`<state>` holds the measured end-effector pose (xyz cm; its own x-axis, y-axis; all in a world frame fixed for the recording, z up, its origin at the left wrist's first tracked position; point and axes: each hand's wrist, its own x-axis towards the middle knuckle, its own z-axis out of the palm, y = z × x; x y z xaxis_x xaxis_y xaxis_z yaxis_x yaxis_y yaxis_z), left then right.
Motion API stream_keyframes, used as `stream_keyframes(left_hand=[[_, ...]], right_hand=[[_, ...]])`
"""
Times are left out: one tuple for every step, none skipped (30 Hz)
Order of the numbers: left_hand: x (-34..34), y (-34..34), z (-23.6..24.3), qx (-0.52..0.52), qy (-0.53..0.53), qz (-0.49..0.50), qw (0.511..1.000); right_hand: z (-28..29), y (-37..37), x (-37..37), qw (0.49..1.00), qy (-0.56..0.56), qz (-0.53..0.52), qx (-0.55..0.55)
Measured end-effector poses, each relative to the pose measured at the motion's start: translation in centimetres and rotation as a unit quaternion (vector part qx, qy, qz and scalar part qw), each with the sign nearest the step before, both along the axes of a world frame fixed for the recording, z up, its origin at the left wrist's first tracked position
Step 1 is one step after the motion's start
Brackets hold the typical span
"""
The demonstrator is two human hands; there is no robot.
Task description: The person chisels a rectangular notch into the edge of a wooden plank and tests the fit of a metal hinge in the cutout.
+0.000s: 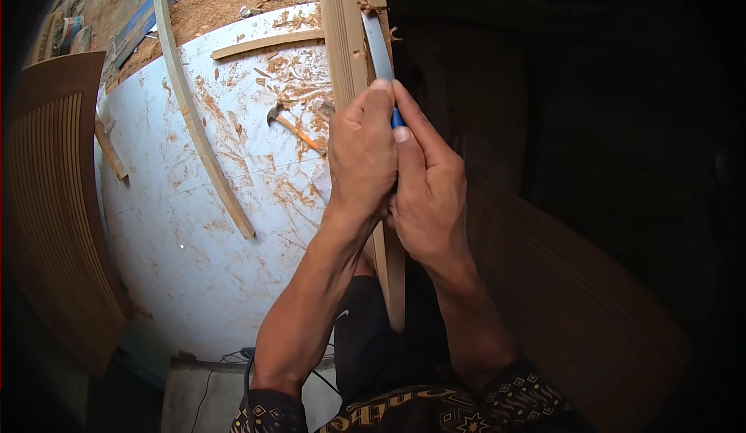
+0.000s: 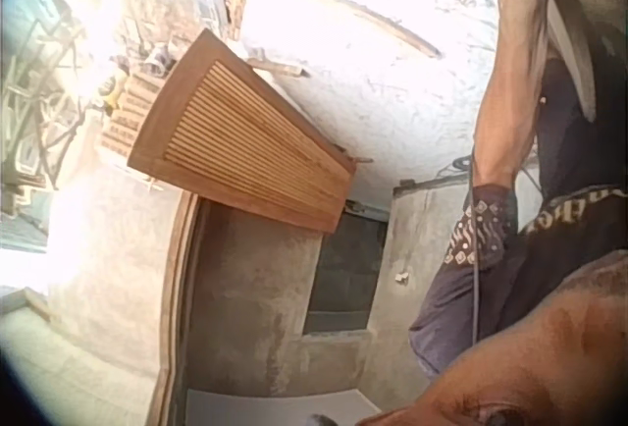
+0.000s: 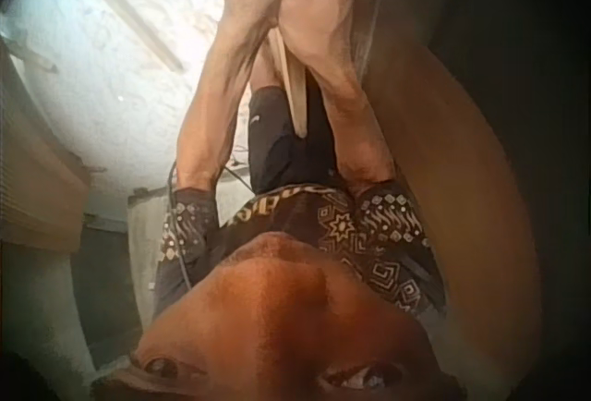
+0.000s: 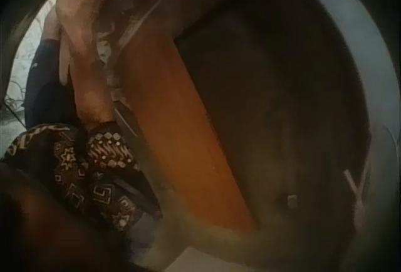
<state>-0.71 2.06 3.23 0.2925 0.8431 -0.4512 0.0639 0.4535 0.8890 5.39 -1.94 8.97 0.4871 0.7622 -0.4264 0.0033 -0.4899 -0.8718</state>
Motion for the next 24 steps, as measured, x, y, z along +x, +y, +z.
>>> stream_keyframes(left_hand=[[-0.2, 0.5, 0.2, 0.028, 0.011, 0.003, 1.0], [-0.1, -0.4, 0.5, -0.044, -0.024, 0.023, 0.998], [0.2, -0.5, 0.7, -0.104, -0.062, 0.05, 0.991], [0.0, 0.0, 1.0, -0.123, -0.068, 0.05, 0.989], [-0.1, 0.8, 1.6, -0.144, -0.078, 0.049, 0.985], [-0.3, 1.1, 1.9, -0.164, -0.088, 0.048, 0.981], [-0.2, 0.9, 2.0, -0.155, -0.075, 0.048, 0.984], [-0.1, 0.9, 2.3, -0.151, -0.07, 0.047, 0.985], [0.0, 1.0, 2.5, -0.147, -0.064, 0.045, 0.986], [0.0, 1.0, 2.5, -0.146, -0.056, 0.044, 0.987], [-0.1, 1.1, 2.2, -0.127, -0.045, 0.037, 0.99], [-0.1, 1.3, 1.7, -0.107, -0.033, 0.03, 0.993], [-0.2, 1.5, 1.6, -0.087, -0.024, 0.022, 0.996], [-0.3, 1.7, 1.6, -0.106, -0.043, 0.028, 0.993], [-0.4, 1.9, 1.8, -0.125, -0.062, 0.035, 0.99], [-0.1, 2.1, 2.0, -0.141, -0.086, 0.041, 0.985], [0.4, 1.9, 1.4, -0.12, -0.075, 0.043, 0.989], [0.4, 1.6, 1.6, -0.121, -0.054, 0.028, 0.991], [0.2, 1.9, 1.7, -0.115, -0.029, 0.014, 0.993], [-0.1, 2.2, 1.9, -0.109, -0.005, 0.0, 0.994], [0.0, 2.6, 1.9, -0.076, -0.014, 0.006, 0.997], [-0.3, 2.5, 1.3, -0.055, -0.017, 0.012, 0.998], [-0.4, 2.2, 0.9, -0.034, -0.02, 0.018, 0.999], [-0.6, 1.9, 0.6, -0.05, -0.027, 0.015, 0.998]], right_hand=[[0.4, 0.3, -0.3, 1.0, 0.008, -0.001, 0.001], [0.4, -1.1, -0.6, 1.0, -0.006, 0.007, 0.001], [0.4, -1.8, -0.5, 1.0, -0.021, 0.014, 0.001], [0.5, -1.3, -0.5, 1.0, 0.008, 0.008, -0.012], [0.9, -0.7, -0.4, 0.999, 0.033, 0.0, -0.027], [0.7, -0.5, -0.5, 0.999, 0.038, 0.0, -0.025], [1.0, -0.4, -0.4, 0.999, 0.037, -0.001, -0.026], [0.8, -0.7, -0.4, 1.0, 0.017, 0.005, -0.01], [0.6, -0.8, -0.4, 1.0, -0.003, 0.011, 0.006], [0.4, -0.9, -0.4, 1.0, -0.003, 0.009, 0.006], [0.1, -0.9, -0.4, 1.0, -0.002, 0.006, 0.006], [-0.2, -0.9, -0.4, 1.0, -0.001, 0.003, 0.006], [0.0, -0.5, -0.6, 1.0, 0.004, 0.0, 0.006], [0.2, 0.2, -0.7, 1.0, 0.009, -0.002, 0.007], [0.3, 0.5, -0.8, 1.0, 0.014, -0.004, 0.008], [0.1, 0.4, -0.5, 1.0, 0.013, -0.008, 0.015], [-0.4, 0.1, -0.2, 1.0, 0.012, -0.012, 0.021], [-0.5, -0.3, 0.1, 0.999, 0.009, -0.015, 0.027], [-0.5, -0.1, -0.1, 0.999, 0.005, -0.012, 0.032], [-0.4, 0.1, -0.2, 0.999, -0.001, -0.01, 0.036], [-0.2, 0.4, -0.3, 0.999, -0.007, -0.007, 0.04], [-0.3, 0.2, -0.5, 1.0, -0.013, -0.002, 0.02], [-0.5, 0.5, -0.4, 1.0, -0.019, 0.002, 0.0], [-0.6, 0.4, -0.3, 0.999, 0.032, -0.007, -0.001]])
